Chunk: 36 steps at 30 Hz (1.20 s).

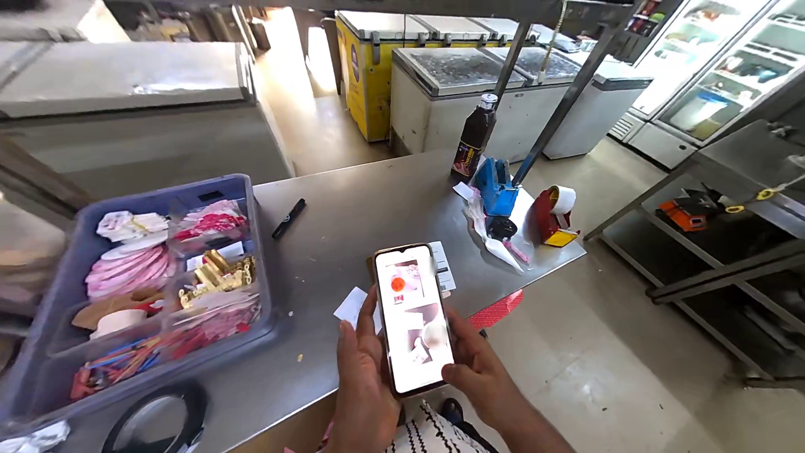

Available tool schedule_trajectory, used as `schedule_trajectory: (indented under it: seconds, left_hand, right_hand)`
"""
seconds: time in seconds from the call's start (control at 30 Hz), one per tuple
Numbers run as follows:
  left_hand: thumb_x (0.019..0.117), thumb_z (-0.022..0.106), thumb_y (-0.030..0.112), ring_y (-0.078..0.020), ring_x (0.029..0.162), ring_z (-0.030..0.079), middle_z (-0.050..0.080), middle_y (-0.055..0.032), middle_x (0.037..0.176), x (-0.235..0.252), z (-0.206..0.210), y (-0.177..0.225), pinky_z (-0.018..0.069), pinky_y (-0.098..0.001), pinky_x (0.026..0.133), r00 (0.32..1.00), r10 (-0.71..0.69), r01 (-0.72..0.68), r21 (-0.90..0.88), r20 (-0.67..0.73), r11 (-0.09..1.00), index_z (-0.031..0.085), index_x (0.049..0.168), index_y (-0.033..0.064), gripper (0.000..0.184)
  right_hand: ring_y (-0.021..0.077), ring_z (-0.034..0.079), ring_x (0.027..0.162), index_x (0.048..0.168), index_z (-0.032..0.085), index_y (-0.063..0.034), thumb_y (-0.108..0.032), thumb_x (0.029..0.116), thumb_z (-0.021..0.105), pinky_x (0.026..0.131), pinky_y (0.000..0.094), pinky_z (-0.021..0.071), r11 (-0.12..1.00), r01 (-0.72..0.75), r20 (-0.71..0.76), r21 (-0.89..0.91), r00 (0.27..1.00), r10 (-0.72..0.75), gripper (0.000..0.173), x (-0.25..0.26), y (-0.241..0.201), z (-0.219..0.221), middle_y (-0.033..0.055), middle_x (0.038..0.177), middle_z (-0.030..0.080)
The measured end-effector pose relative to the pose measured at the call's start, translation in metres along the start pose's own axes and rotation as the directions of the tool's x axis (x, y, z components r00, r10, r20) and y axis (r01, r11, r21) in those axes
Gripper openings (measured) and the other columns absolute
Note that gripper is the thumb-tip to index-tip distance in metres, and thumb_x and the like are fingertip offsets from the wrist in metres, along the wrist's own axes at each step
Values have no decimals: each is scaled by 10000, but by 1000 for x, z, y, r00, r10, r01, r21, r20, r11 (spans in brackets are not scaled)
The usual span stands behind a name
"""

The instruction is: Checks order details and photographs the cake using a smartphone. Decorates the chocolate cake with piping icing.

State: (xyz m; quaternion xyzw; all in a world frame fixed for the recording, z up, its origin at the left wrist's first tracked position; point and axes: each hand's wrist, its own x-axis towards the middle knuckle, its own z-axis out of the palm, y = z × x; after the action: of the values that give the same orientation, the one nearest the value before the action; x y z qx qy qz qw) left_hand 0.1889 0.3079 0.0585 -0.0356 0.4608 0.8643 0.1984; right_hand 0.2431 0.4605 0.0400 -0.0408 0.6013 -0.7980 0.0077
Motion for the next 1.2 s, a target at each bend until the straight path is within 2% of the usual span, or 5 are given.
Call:
schedule_trajectory:
  seconds: [0.13,0.3,0.57,0.83,1.2]
  left_hand:
    - [1039,-26,572,-201,1175,653,584,-110,1368,-1,7,3,601,-409,910,993,-39,41,19,-111,999,201,1559,81,750]
    - [1121,149,387,-134,1069,695,678,-47,1188,3,4,-5,609,-361,893,971,11,-28,-67,-240,997,395,1439,83,505]
    - [1110,244,269,-167,1041,700,652,-43,1140,-6,-9,-30,621,-392,874,984,121,-149,-239,-127,960,318,1344,93,301]
    - [966,685,244,-82,1003,706,717,78,1090,-13,-16,-55,586,-318,950,968,239,-240,2,82,971,484,1281,144,387]
    - [1018,564,69,-145,1004,717,717,-47,1063,5,33,-61,592,-373,961,941,263,-277,35,212,960,460,1285,-39,306]
  right_hand:
    - [94,645,1165,1523,242,101,-138,975,513,1001,330,547,991,1,-35,135,999,4,656,-1,18,1,62,1354,613]
    - [179,719,993,1500,264,-8,-419,1022,546,777,392,633,963,-114,-94,243,986,141,690,-14,30,16,43,1224,660]
    - [190,695,1064,1504,208,-12,-249,1065,452,804,397,634,969,-99,-200,225,969,146,555,-16,21,23,76,1274,606]
    - [136,709,922,1423,362,-55,-255,976,562,775,344,627,996,74,-517,46,855,-39,528,4,0,-2,49,1123,659]
    - [51,675,646,1247,570,-222,-133,937,455,488,237,568,974,110,-456,-200,869,-192,342,26,-56,-43,-46,915,717]
